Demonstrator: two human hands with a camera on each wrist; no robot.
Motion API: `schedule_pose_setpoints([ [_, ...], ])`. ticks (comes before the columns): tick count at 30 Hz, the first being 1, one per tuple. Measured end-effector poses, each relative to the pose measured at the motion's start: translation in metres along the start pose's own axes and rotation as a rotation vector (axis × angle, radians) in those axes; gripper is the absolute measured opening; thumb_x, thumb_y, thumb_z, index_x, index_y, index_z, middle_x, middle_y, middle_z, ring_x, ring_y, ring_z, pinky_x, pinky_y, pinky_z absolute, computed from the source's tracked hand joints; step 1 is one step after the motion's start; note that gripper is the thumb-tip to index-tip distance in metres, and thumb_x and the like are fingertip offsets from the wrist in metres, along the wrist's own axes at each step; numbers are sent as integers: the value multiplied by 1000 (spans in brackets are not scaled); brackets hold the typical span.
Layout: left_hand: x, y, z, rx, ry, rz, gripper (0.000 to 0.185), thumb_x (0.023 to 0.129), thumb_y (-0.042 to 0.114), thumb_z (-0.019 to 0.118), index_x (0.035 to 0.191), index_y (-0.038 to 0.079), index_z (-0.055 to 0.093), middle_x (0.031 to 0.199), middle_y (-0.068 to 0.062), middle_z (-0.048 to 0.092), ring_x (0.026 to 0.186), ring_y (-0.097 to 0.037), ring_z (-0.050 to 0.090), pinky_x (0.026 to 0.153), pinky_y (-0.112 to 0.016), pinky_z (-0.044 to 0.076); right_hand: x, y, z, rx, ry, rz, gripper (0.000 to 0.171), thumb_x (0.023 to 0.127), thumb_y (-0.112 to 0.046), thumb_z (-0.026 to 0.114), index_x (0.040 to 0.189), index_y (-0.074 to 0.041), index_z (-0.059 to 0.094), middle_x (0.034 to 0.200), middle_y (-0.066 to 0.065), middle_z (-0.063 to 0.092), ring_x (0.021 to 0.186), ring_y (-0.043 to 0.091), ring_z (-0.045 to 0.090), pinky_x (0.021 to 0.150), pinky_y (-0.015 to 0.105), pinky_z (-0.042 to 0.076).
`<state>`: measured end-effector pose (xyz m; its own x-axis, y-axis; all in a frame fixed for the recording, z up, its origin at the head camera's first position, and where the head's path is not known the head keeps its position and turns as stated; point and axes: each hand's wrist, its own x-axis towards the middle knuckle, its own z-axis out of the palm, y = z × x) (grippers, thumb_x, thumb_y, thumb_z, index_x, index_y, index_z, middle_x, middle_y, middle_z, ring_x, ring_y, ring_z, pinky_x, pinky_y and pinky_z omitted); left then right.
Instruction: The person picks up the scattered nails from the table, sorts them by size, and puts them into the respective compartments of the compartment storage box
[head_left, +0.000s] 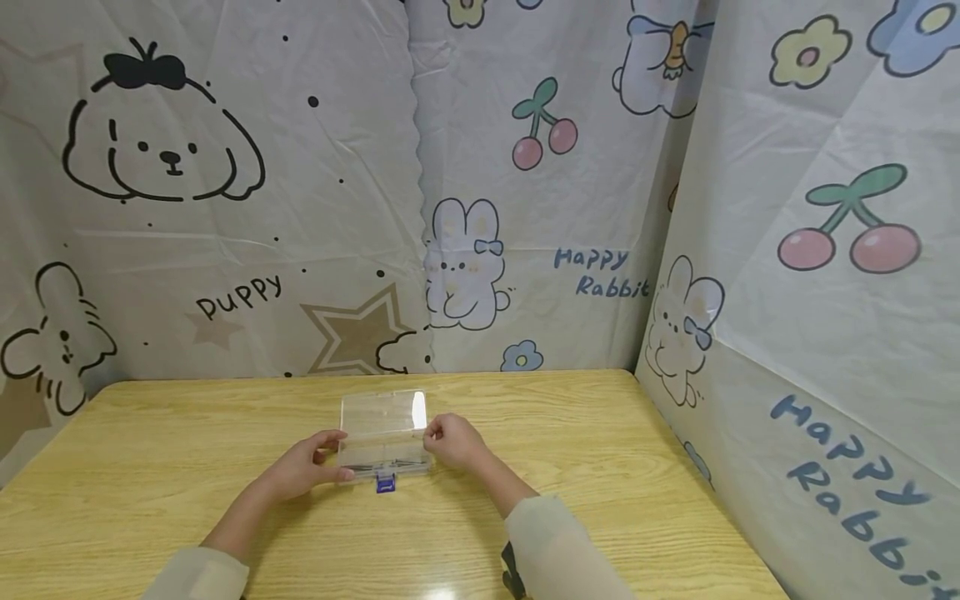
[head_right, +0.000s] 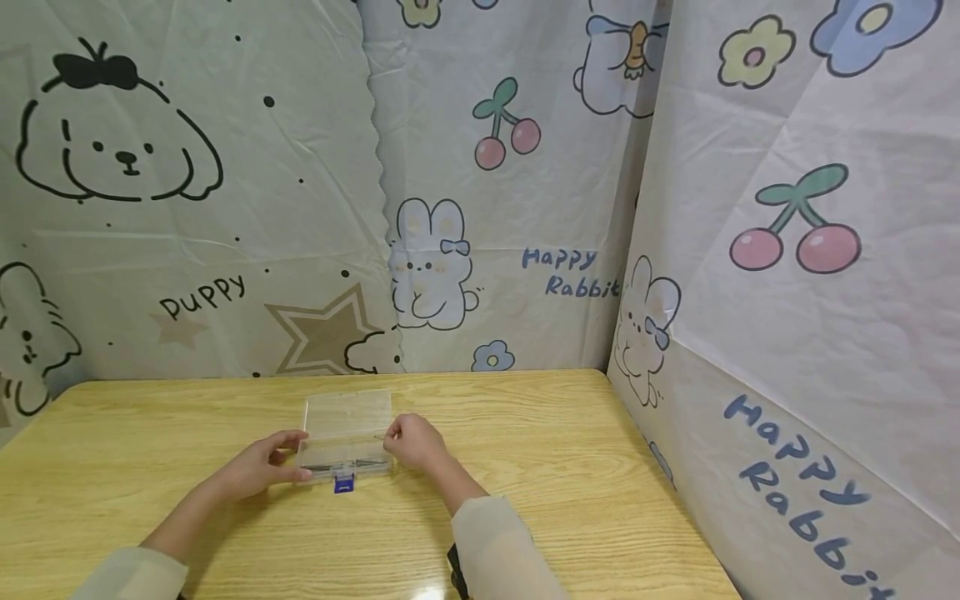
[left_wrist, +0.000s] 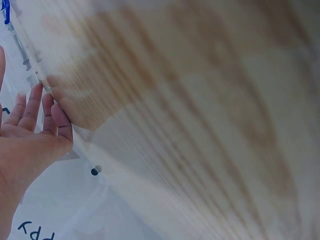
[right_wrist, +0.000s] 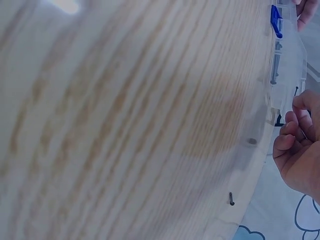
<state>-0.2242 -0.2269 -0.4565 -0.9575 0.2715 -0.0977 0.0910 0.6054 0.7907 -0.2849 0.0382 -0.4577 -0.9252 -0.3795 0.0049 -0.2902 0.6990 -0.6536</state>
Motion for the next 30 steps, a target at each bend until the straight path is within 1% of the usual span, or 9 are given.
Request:
schedule_pose_setpoints([
  [8,0,3,0,7,11,-15,77,80,35,73,137,-3,37,133,-30,44,113,-41,48,91,-53,42,-2,-1,0,-1,24,5,11,87,-14,59,90,-7,66,72,-3,53,63,8,44,56,20,38],
  [14,2,1,1,4,14,-20,77,80,34,73,138,-3,37,133,-30,44,112,-40,48,91,-52,42,-5,1,-6,-23,31,-18,14,88,-20,60,92,-10,68,74,-5,53,64,7,44,56,21,38],
  [23,2,-1,3,-4,14,-30,77,80,35,73,138,-1,38,134,-29,45,113,-39,48,91,-51,42,-14,13,-21,-67,41,-48,13,88,-20,60,87,-9,68,74,-3,53,65,9,44,58,23,37],
  [30,2,-1,3,-4,18,-29,76,80,35,73,138,0,38,133,-27,45,114,-38,47,92,-51,42,-20,26,-30,-82,40,-50,11,88,-19,61,86,-10,68,74,-3,53,64,9,43,57,22,36],
])
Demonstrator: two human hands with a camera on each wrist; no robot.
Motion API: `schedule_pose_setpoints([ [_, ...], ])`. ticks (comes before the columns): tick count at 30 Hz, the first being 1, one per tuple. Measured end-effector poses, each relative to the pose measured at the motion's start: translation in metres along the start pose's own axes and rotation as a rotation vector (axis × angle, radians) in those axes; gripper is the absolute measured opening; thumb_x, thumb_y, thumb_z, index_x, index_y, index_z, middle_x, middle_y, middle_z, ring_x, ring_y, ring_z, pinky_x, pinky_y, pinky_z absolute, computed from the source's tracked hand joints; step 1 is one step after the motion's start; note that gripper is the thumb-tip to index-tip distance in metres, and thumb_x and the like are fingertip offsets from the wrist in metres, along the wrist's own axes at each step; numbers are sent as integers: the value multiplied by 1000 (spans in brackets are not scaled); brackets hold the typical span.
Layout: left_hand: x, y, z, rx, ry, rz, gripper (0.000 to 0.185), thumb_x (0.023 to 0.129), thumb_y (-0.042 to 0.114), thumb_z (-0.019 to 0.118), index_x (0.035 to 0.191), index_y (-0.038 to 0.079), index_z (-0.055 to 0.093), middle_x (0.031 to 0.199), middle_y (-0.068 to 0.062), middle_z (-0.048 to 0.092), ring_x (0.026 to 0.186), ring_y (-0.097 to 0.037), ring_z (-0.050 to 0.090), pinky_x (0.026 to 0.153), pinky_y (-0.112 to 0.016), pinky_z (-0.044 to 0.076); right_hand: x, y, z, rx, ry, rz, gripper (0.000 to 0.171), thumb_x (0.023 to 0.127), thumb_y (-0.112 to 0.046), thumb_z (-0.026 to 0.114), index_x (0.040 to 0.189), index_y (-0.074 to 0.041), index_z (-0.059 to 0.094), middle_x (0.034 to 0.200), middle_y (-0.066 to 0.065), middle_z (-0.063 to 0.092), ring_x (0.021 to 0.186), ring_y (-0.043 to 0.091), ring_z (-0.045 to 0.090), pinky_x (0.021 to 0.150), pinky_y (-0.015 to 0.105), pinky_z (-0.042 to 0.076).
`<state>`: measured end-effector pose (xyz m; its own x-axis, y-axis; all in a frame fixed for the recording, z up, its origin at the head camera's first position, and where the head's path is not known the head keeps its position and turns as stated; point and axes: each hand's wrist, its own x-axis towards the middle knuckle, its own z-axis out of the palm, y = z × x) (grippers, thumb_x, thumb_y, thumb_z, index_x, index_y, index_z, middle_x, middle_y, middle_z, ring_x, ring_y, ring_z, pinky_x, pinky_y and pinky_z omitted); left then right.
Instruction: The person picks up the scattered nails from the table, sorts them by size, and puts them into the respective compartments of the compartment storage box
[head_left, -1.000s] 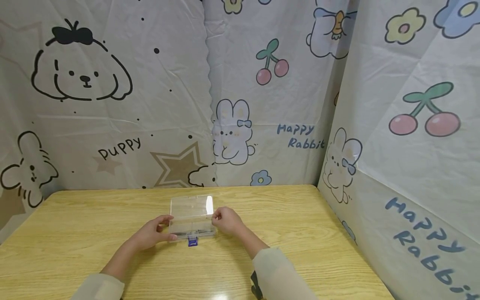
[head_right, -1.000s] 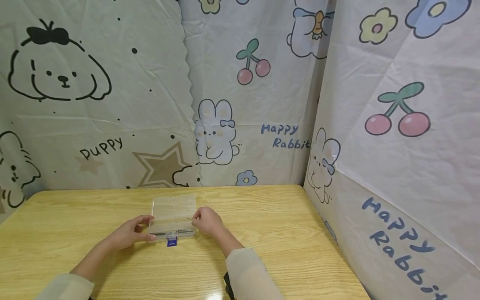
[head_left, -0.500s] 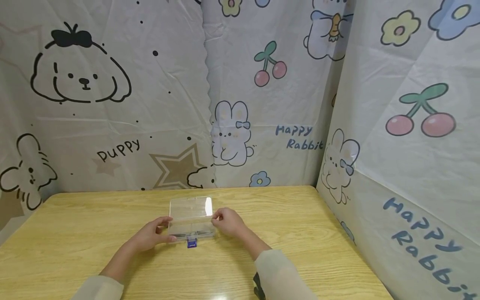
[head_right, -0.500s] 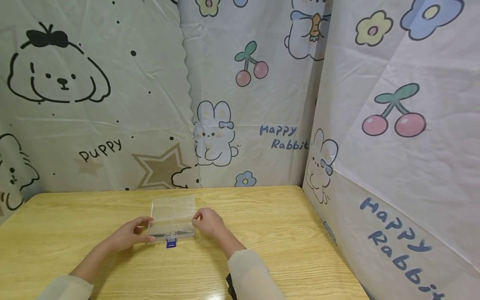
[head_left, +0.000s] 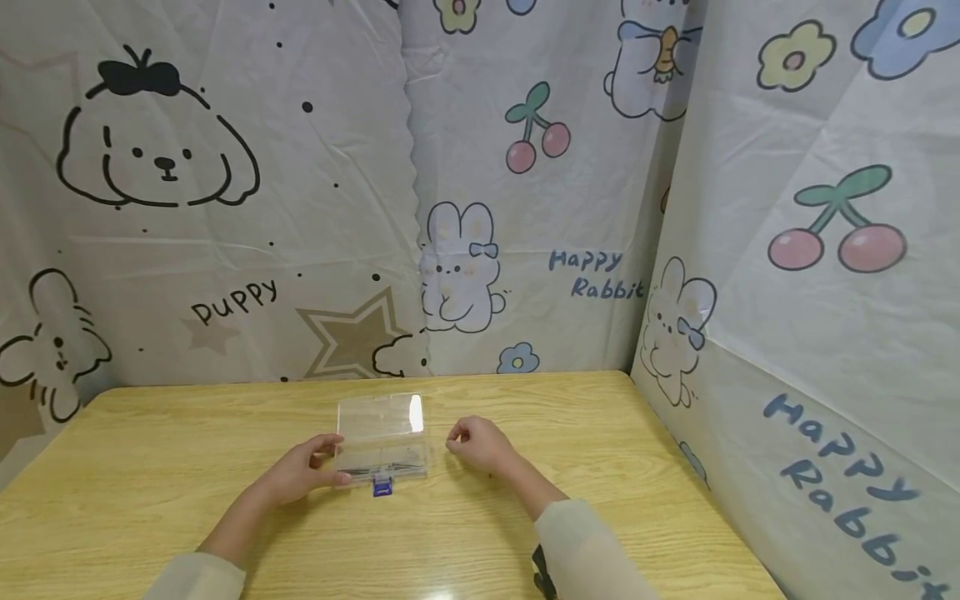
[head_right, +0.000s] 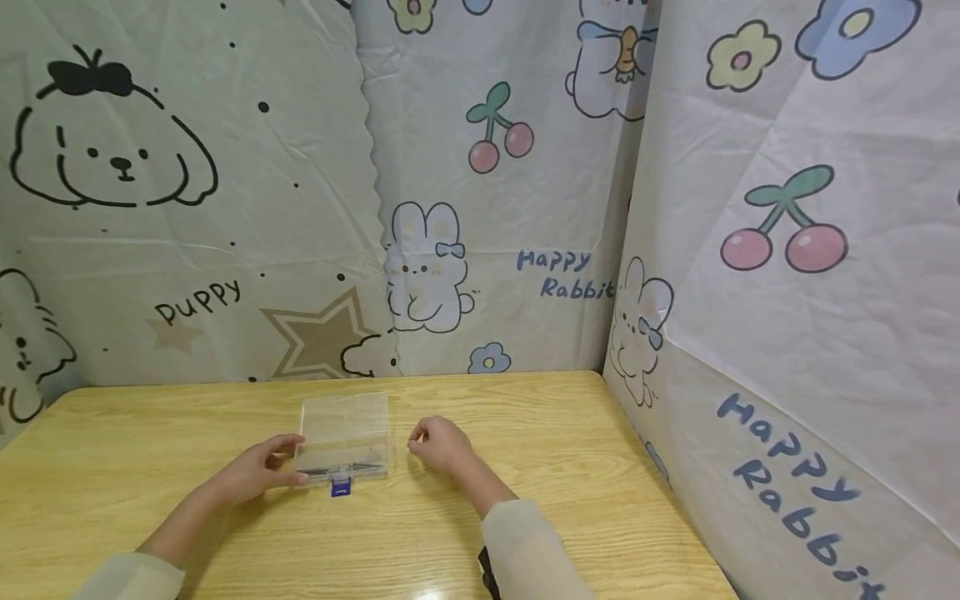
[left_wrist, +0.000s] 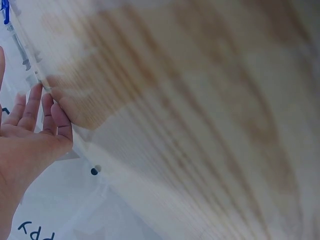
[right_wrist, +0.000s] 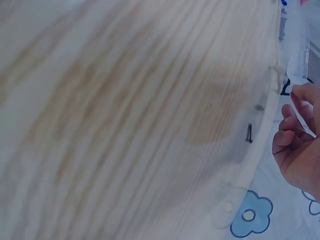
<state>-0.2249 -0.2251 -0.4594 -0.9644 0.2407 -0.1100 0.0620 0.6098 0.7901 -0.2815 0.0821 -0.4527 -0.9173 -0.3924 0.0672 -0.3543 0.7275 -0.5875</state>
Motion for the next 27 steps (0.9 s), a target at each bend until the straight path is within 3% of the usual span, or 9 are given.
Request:
schedule_pose_setpoints([
  [27,1,1,0,12,-4,-4,77,81,35,72,138,-2,37,134,-30,44,112,-37,47,90,-50,43,-28,52,-26,-7,-25,48,8,88,-14,62,86,-8,67,75,-1,56,67,11,47,60,23,39],
])
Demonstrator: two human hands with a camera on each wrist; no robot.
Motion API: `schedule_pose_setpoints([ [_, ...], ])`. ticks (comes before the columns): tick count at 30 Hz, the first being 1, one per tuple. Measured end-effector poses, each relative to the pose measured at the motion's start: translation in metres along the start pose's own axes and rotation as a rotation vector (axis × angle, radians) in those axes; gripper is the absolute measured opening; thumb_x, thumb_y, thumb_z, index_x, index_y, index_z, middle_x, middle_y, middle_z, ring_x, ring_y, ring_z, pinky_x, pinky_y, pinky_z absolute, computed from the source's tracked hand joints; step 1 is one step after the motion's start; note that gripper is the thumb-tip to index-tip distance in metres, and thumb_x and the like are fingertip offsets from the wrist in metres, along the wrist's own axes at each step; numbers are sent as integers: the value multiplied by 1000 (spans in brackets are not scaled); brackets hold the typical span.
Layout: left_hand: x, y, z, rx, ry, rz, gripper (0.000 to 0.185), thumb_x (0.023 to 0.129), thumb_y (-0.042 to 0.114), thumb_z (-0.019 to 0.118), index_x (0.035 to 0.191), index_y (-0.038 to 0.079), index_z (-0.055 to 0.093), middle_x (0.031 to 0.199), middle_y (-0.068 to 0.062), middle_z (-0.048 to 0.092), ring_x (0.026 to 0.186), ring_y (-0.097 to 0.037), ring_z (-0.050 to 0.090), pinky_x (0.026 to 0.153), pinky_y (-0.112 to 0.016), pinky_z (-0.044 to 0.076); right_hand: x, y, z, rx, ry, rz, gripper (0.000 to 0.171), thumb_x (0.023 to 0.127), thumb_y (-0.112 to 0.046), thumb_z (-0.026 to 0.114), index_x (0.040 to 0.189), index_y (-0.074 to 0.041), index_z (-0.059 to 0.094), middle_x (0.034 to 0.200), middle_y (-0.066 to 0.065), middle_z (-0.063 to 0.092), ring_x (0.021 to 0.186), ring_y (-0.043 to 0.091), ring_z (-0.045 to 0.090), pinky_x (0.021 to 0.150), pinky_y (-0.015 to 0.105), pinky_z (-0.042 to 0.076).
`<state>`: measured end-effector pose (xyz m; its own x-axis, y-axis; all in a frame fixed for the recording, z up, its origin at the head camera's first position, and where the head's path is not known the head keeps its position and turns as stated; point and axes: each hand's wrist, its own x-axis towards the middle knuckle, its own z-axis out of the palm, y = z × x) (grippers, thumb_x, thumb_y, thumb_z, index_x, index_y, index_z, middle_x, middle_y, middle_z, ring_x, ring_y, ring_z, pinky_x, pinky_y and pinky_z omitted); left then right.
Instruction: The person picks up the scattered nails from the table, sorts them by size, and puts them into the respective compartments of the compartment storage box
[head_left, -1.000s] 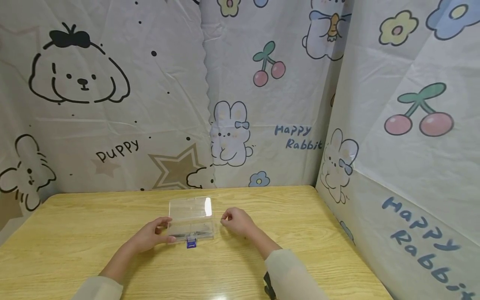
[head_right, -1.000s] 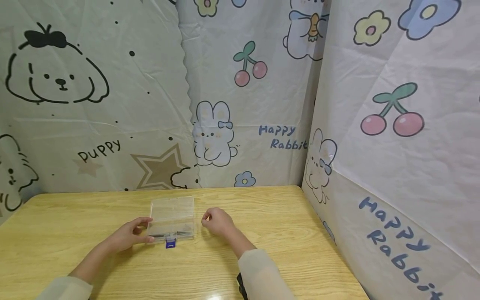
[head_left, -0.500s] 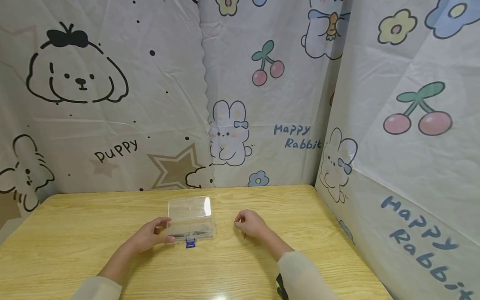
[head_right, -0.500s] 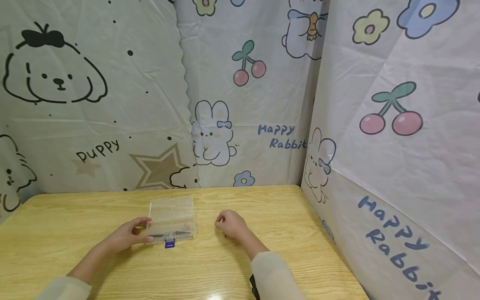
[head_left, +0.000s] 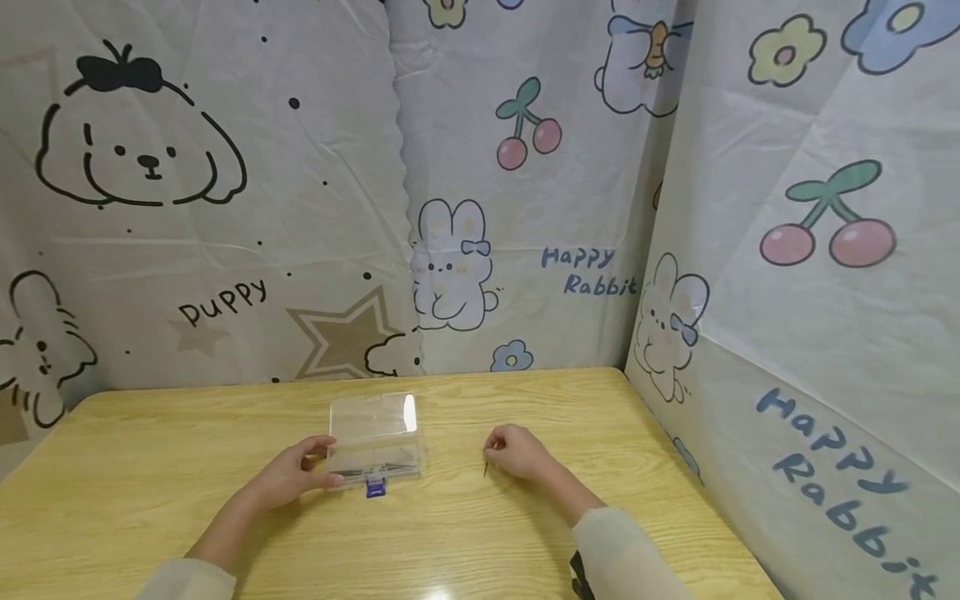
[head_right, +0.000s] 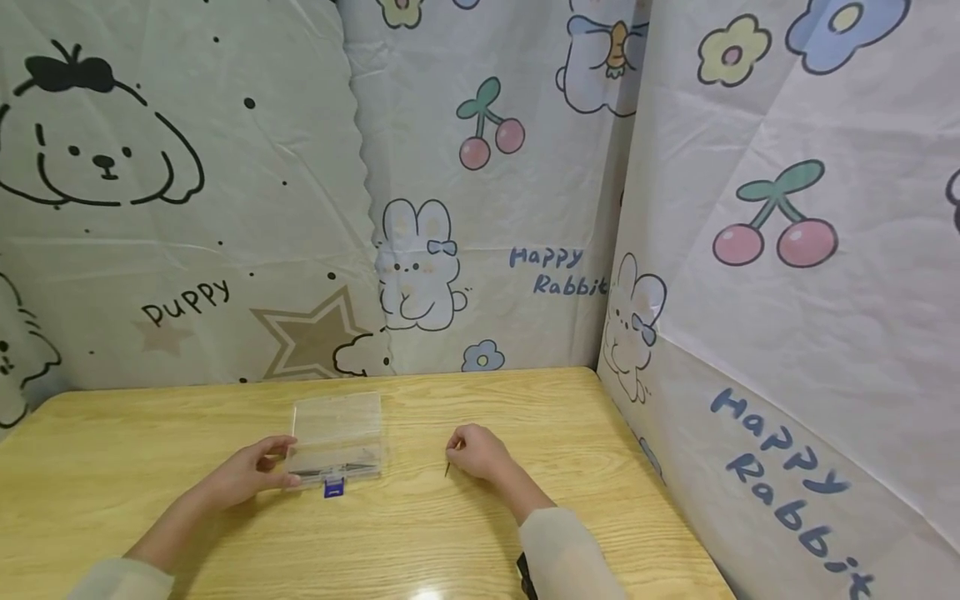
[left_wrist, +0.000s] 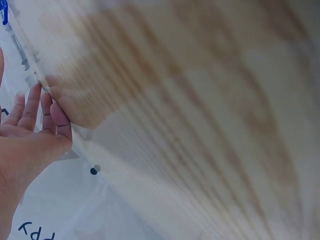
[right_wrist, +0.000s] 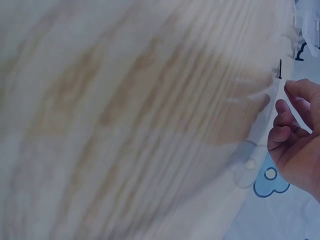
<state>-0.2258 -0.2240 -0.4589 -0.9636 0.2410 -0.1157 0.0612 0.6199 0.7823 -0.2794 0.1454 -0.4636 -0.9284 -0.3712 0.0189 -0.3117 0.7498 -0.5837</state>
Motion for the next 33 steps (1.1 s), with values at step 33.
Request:
schedule_pose_setpoints([
  [33,-1,1,-1,-14,-6,9,77,81,35,72,138,-1,37,134,-31,43,115,-41,46,92,-53,42,-9,1,-4,16,-82,-29,8,85,-7,62,88,-8,68,74,-2,56,67,9,45,60,22,38],
])
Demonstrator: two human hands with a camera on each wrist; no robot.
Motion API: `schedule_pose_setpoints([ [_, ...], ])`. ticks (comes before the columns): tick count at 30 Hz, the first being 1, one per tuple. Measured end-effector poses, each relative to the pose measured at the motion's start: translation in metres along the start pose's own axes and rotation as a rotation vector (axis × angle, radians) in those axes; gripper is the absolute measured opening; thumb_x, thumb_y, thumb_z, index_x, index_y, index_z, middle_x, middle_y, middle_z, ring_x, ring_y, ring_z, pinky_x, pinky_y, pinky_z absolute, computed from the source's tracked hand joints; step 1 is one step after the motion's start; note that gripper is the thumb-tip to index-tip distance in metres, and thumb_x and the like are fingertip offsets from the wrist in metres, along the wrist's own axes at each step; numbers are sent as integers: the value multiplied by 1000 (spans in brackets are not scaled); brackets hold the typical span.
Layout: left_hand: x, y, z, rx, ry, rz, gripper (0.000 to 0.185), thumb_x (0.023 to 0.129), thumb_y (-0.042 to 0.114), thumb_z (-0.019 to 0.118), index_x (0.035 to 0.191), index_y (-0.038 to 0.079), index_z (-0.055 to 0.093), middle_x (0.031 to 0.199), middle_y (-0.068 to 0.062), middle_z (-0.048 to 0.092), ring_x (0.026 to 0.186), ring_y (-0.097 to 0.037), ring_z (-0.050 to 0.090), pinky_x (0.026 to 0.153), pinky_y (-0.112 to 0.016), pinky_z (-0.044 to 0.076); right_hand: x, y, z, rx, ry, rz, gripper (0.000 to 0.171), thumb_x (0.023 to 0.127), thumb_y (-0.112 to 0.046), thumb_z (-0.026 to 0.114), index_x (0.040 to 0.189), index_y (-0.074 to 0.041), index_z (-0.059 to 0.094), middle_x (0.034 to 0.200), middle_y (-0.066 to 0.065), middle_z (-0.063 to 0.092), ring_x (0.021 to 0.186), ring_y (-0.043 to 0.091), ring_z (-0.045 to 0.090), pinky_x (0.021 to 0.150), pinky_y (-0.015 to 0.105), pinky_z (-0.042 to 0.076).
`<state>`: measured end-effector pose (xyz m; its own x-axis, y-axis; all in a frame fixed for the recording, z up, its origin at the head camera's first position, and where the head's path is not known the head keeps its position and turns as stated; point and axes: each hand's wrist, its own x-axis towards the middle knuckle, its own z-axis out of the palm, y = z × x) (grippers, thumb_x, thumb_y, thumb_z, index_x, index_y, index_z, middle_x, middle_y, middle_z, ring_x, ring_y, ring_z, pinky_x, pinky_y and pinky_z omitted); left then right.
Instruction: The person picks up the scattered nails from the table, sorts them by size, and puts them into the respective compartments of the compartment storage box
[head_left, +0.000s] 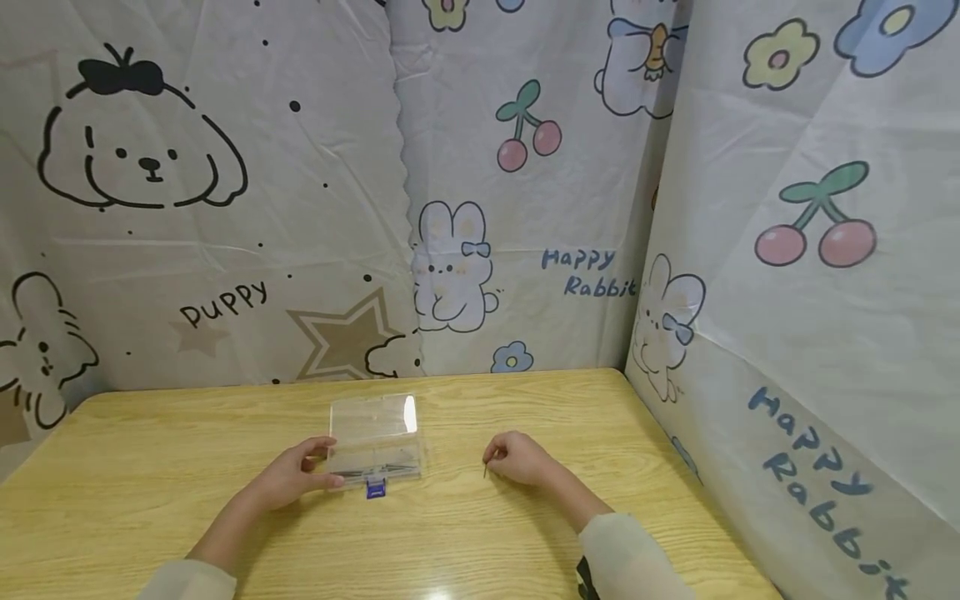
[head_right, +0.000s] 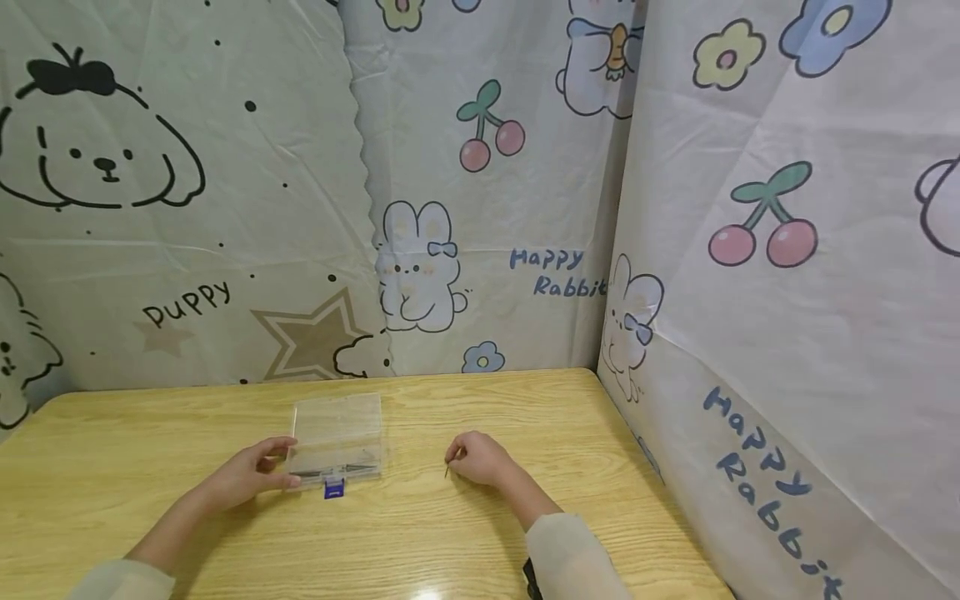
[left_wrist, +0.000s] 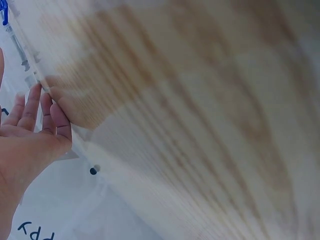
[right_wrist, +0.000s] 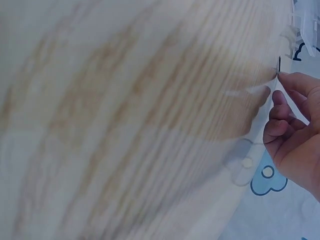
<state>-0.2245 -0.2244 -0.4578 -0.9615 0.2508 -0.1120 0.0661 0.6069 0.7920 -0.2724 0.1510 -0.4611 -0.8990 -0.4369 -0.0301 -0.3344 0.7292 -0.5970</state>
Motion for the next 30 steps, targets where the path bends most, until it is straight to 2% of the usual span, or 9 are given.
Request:
schedule_pose_setpoints([
  [10,0,0,0,5,-4,0,77,80,35,72,138,-2,37,134,-30,44,114,-43,48,91,-52,43,-1,-1,-4,24,-56,3,6,87,-10,63,89,-9,68,75,-2,57,66,10,46,59,22,38],
  [30,3,1,-3,4,-11,-8,76,81,34,72,138,-2,37,134,-31,43,113,-43,48,90,-52,43,-1,-5,-5,19,-60,-8,5,87,-11,63,85,-9,68,73,-2,58,64,10,46,58,23,40],
])
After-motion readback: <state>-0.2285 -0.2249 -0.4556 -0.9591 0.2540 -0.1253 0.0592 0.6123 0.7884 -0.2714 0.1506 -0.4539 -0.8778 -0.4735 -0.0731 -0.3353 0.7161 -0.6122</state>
